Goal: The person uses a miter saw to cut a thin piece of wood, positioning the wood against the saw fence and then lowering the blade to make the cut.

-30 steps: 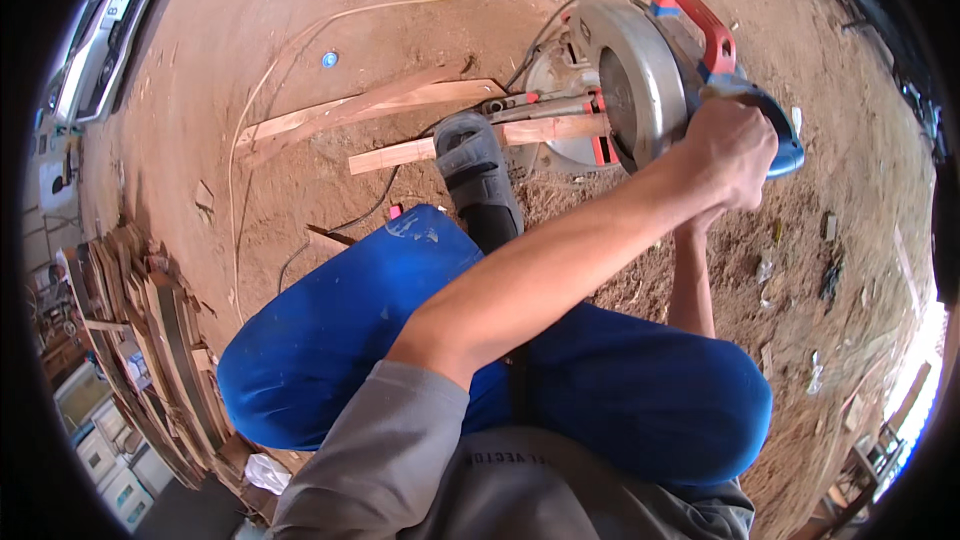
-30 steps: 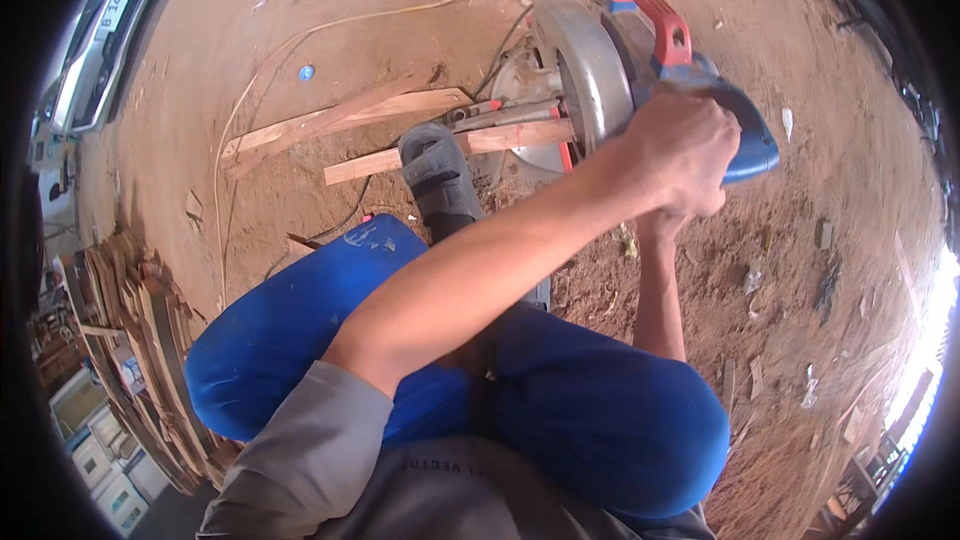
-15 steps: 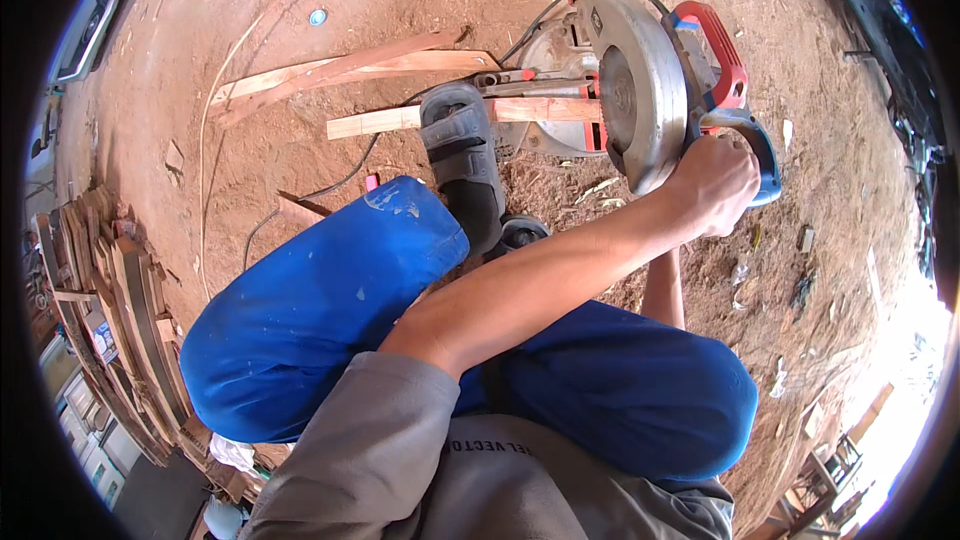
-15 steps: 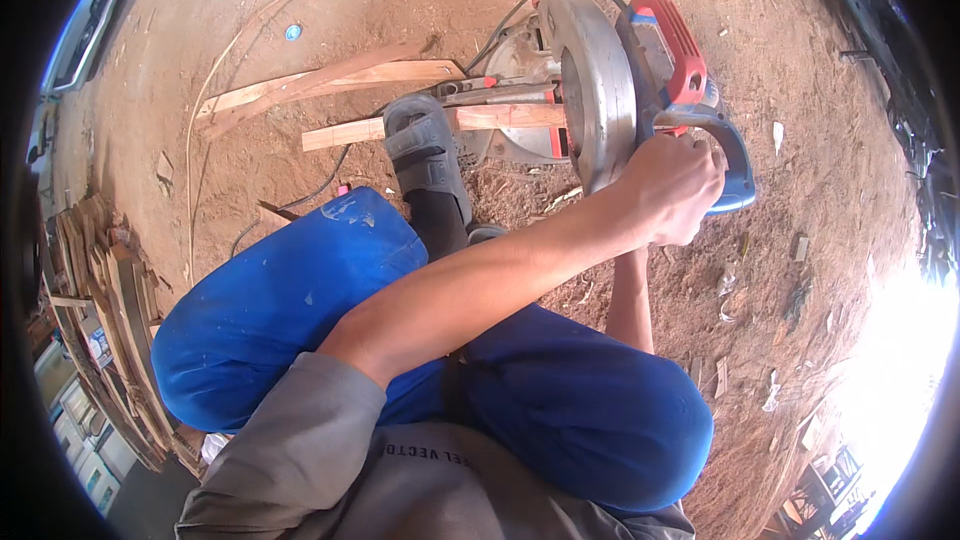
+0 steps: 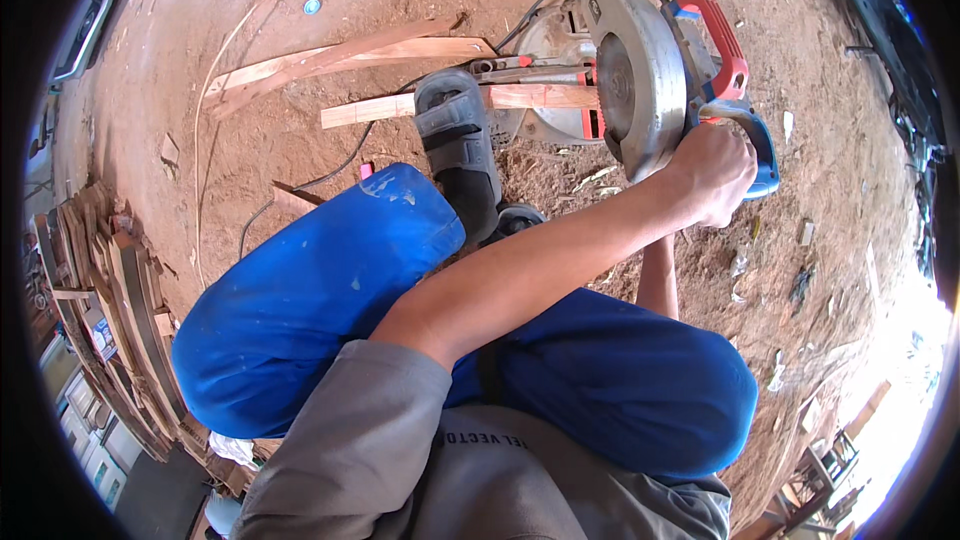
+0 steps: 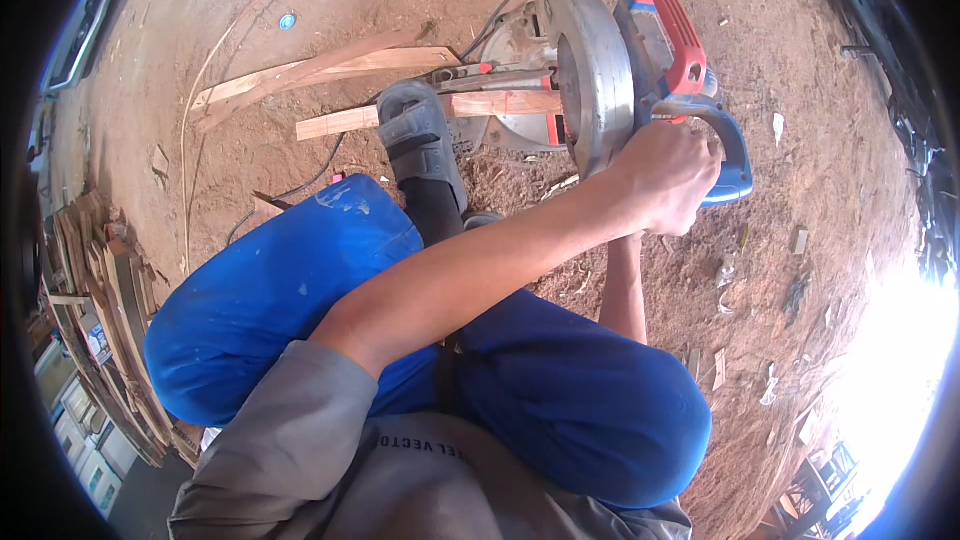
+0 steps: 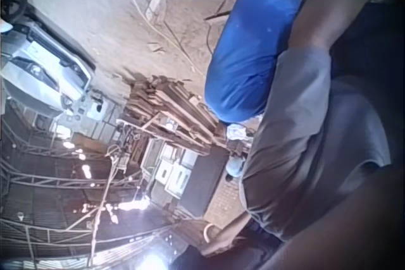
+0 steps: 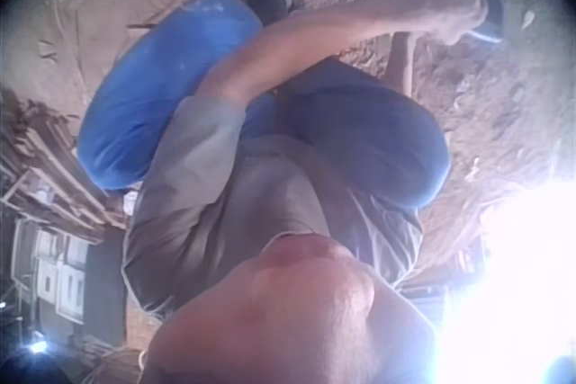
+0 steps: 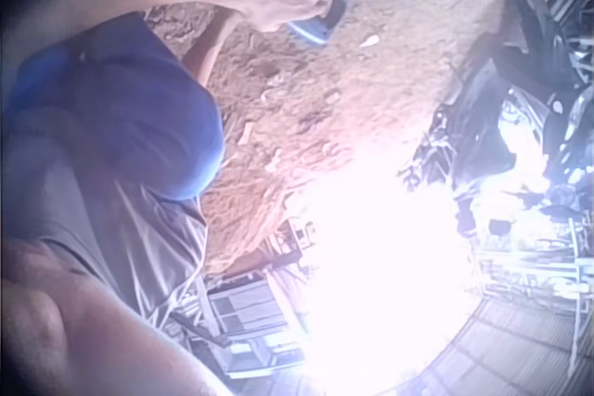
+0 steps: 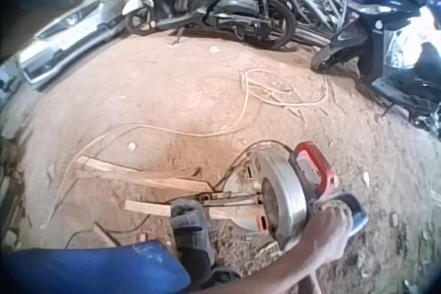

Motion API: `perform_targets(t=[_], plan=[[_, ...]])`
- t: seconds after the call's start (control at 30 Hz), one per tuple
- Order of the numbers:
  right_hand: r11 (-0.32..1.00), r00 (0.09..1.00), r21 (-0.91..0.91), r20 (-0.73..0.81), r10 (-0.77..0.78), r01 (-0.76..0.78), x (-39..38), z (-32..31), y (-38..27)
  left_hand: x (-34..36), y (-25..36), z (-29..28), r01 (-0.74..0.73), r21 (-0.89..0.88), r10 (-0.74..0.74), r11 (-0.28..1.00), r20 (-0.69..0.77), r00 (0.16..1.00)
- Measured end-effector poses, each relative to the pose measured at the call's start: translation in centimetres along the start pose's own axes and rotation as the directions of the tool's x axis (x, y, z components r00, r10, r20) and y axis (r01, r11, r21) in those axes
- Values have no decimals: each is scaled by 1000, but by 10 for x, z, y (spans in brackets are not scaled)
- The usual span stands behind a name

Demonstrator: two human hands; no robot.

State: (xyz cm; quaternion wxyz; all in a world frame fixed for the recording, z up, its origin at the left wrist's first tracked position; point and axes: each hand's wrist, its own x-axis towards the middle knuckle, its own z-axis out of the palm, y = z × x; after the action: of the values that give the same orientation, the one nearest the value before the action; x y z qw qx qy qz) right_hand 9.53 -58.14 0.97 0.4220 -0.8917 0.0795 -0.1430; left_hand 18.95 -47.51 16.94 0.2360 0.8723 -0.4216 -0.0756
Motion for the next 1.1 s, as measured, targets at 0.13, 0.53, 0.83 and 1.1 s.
perform_targets(t=[0.13,0.53,0.83,1.1], plan=[[1000,1000,-3,11,-2,2,1,-3,-2,0,1,-4,17,10,-17,1000,-2,1000],[1000,999,-9,39,-6,6,2,-6,-9,6,0,-28,24,-35,-23,999,45,999],[1000,999,-9,51,-9,9,4,-6,-14,4,-1,-31,57,-15,-55,998,94,994],[1000,999,-10,51,-16,16,6,-7,-18,4,-2,-25,51,-63,-50,997,8,999]])
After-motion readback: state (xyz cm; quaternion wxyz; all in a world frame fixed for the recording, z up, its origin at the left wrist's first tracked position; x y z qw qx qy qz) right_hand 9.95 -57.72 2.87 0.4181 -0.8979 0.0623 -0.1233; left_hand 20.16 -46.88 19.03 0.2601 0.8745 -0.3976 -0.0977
